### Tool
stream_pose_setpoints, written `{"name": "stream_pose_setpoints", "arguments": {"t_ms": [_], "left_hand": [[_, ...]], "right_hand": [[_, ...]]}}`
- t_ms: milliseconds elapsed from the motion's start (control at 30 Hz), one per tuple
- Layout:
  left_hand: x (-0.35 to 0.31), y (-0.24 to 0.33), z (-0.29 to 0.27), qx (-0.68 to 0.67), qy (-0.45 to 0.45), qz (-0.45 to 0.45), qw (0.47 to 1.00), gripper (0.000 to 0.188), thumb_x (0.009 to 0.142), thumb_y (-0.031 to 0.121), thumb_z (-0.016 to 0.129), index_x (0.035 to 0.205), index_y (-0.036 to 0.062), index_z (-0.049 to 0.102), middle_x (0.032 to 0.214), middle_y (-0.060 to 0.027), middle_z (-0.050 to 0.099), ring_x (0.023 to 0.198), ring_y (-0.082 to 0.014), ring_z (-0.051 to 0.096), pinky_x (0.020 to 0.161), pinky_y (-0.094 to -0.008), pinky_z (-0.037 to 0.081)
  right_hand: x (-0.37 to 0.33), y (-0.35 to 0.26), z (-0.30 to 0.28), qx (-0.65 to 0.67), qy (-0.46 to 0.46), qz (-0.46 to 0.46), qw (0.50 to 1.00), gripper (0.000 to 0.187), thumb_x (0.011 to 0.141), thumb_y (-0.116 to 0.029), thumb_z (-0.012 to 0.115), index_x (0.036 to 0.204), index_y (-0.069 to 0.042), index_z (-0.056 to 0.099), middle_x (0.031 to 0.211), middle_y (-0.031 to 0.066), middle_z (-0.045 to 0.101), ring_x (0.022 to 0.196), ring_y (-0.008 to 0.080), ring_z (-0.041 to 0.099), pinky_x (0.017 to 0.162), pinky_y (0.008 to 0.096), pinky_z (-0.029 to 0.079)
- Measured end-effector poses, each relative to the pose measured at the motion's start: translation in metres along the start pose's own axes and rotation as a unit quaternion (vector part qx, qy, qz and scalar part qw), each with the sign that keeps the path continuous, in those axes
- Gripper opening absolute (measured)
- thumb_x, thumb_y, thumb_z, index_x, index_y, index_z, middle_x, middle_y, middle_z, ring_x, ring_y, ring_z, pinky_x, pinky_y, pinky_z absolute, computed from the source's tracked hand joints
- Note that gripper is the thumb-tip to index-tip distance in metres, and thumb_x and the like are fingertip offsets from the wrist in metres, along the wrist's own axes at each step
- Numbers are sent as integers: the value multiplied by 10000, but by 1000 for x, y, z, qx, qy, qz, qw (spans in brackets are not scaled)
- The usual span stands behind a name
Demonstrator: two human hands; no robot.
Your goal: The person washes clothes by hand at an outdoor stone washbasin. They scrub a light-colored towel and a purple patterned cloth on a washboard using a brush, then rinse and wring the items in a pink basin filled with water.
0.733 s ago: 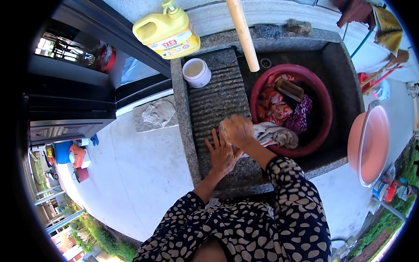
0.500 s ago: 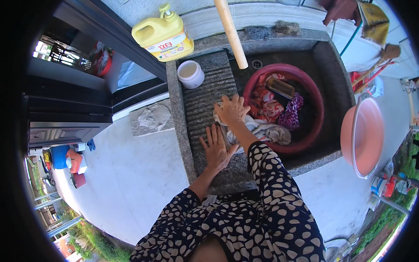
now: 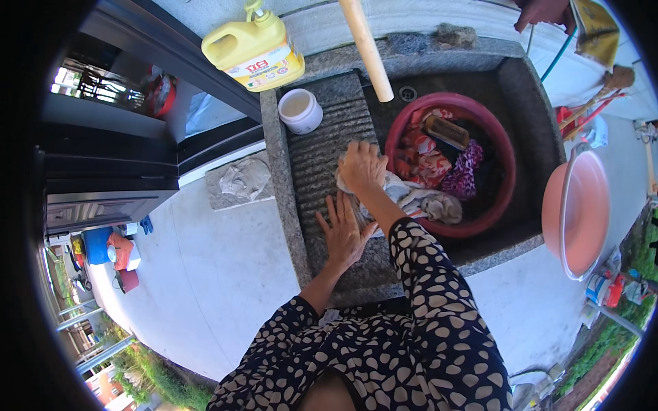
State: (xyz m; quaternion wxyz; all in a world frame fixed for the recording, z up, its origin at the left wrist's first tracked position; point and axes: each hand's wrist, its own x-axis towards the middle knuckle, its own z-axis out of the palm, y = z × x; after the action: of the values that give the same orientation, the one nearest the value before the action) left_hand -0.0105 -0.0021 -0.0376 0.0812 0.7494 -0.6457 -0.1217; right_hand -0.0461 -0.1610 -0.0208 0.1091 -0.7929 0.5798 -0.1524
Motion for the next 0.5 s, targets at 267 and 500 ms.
{"name": "stream_pose_setpoints", "arguments": {"t_ms": [267,500], "left_hand": [[5,-10,-48,-216,72,107,968,1023,782,381,751,1493,-36,144,1545,-254,161,1431,-436,172,1126,-584,144],[-20,-14,-32,-176,-67,112,976,972,825,419,707,1493,-25,159,1552,-251,159,1450,-389,168,1114,-626,125]], "right_hand": [[-79,27,-34,135,59,-185,972,353,802,-457,627,920,-124,624,939,100,526,915,308,522,750,457,370],[-98,33,-41,124,24,-202,971,280,789,-415,607,832,-138,618,780,50,547,757,258,547,650,427,373]]}}
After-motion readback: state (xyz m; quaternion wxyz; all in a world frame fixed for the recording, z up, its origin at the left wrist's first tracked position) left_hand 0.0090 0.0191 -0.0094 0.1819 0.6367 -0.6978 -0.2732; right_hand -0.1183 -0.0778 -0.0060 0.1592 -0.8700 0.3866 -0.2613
